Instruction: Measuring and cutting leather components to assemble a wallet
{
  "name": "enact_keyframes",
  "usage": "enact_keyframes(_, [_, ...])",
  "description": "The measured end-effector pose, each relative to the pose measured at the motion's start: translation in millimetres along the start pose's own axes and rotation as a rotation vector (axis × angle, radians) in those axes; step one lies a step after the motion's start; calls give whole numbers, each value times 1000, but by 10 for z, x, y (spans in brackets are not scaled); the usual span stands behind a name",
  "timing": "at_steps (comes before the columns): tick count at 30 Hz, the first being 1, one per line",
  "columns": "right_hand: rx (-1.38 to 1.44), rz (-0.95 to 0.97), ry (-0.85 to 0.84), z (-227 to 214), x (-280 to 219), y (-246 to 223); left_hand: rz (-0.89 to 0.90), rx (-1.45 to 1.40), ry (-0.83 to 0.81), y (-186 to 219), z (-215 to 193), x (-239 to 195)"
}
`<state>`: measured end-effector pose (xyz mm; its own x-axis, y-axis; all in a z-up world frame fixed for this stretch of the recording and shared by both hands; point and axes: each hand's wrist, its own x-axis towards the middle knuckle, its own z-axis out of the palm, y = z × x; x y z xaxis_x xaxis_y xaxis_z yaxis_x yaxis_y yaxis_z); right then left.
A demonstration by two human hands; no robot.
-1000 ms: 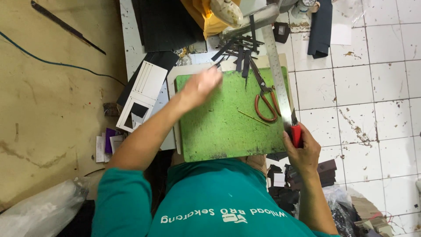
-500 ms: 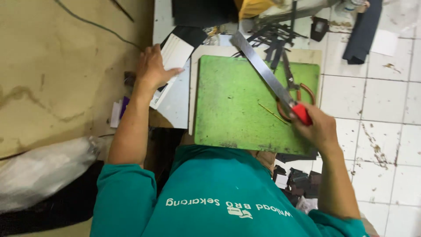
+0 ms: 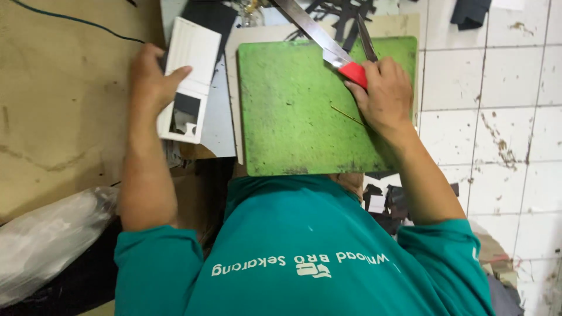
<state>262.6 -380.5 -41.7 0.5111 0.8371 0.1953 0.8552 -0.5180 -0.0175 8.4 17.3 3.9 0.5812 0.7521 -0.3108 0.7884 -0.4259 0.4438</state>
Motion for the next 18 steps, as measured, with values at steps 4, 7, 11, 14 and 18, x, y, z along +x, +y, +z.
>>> enact_keyframes(4, [-74, 8, 59, -64, 16, -65, -11, -95, -28, 326, -476, -640])
enact_keyframes(7, [-112, -7, 82, -166, -55, -113, 1, -88, -26, 281, -686, -1097])
enact_keyframes(11, [-55, -177, 112, -309, -306, -280, 302, -145, -66, 290, -841, -1622])
enact_keyframes(14, [-81, -274, -38, -259, -478, -404, 541, -221, -272, 365, -791, -1648])
enact_keyframes(18, [-100, -351, 89, 456, -706, -188, 754, -491, -590, 671, -404, -1507])
